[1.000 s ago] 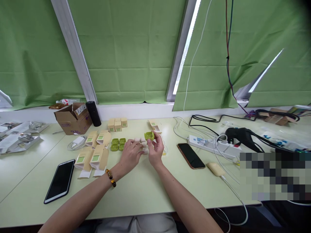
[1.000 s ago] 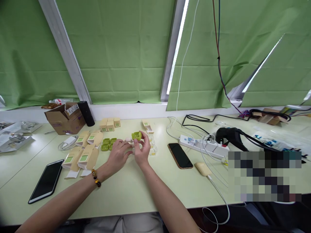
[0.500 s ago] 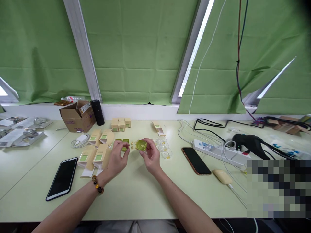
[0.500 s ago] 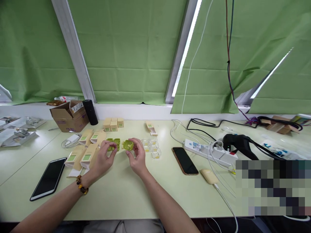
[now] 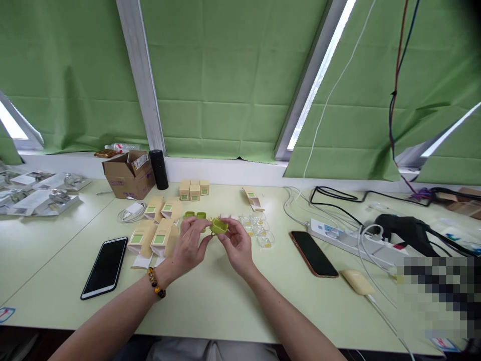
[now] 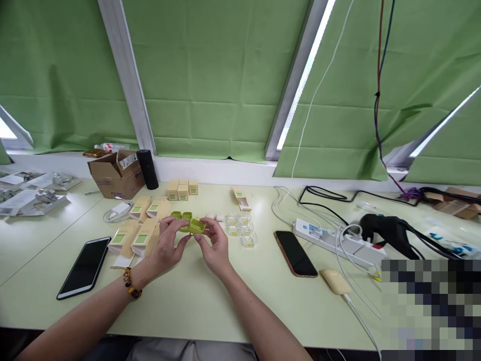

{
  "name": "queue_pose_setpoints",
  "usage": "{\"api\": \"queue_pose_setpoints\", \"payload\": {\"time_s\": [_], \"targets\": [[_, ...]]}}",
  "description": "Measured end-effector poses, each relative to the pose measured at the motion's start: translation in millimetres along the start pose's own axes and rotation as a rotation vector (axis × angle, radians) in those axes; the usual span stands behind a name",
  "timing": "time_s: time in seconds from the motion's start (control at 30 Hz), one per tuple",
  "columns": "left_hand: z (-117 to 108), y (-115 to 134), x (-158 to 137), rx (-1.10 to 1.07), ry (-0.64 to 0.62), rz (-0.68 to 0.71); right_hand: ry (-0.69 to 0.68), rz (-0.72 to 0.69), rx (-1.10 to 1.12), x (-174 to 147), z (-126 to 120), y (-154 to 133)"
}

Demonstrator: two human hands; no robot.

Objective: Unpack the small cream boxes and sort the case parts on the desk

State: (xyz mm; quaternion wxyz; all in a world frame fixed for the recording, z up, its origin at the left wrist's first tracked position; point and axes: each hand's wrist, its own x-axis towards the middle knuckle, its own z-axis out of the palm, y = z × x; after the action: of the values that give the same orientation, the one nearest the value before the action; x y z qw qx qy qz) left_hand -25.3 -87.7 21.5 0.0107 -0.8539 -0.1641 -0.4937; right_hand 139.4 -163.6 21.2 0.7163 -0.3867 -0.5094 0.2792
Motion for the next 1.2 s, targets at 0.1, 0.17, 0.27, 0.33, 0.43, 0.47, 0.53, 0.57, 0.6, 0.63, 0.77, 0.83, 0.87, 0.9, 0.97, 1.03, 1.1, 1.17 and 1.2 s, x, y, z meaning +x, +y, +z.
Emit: {"api": "queue_pose_setpoints", "payload": {"time_s": [0.1, 0.17, 0.27, 0.33, 0.43, 0.47, 0.53, 0.57, 0.6, 0.63, 0.77, 0.83, 0.87, 0.9, 0.97, 1.03, 1.1, 1.17, 1.2], "targets": [[-2, 0, 1, 0.016, -0.034, 0.012, 0.009, 0.059, 0.039, 2, 0, 2], [-4, 2, 2, 0.014, -0.069, 0.008, 0.007, 0.099, 0.056, 5, 0, 1], [-6, 6, 4, 0.01, -0.099, 0.0, -0.016, 0.167, 0.087, 7, -1, 1], [-6, 7, 4, 0.02, -0.092, -0.008, -0.033, 0.211, 0.11, 8, -1, 1], [-7, 8, 4, 0.049, -0.086, -0.019, -0.059, 0.26, 0.147, 9, -1, 3], [-7, 8, 4, 0.059, -0.093, -0.018, -0.066, 0.272, 0.153, 9, -1, 5], [-7, 8, 5, 0.076, -0.111, -0.016, -0.074, 0.294, 0.149, 8, -1, 8], [-8, 8, 5, 0.081, -0.117, -0.018, -0.073, 0.303, 0.144, 8, -1, 9], [-8, 8, 6, 0.083, -0.12, -0.025, -0.071, 0.309, 0.14, 8, -2, 10], [-8, 8, 6, 0.082, -0.119, -0.036, -0.069, 0.311, 0.139, 8, -2, 11], [-7, 7, 7, 0.054, -0.083, -0.101, -0.068, 0.248, 0.125, 6, -4, 10], [-6, 5, 7, 0.023, -0.058, -0.129, -0.074, 0.202, 0.103, 5, -5, 7], [-5, 5, 7, 0.004, -0.048, -0.142, -0.076, 0.179, 0.098, 5, -5, 6], [-4, 4, 7, -0.015, -0.04, -0.157, -0.078, 0.158, 0.099, 5, -5, 5], [-2, 1, 6, -0.056, -0.033, -0.191, -0.093, 0.125, 0.111, 4, -5, 2], [0, -1, 5, -0.104, -0.031, -0.233, -0.119, 0.111, 0.115, 4, -4, 1], [2, -3, 4, -0.163, -0.035, -0.298, -0.141, 0.118, 0.111, 4, -2, 2], [5, -5, 3, -0.232, -0.029, -0.403, -0.134, 0.128, 0.109, 2, 0, 3], [6, -6, 3, -0.266, -0.03, -0.468, -0.124, 0.128, 0.106, 2, 1, 4]]}}
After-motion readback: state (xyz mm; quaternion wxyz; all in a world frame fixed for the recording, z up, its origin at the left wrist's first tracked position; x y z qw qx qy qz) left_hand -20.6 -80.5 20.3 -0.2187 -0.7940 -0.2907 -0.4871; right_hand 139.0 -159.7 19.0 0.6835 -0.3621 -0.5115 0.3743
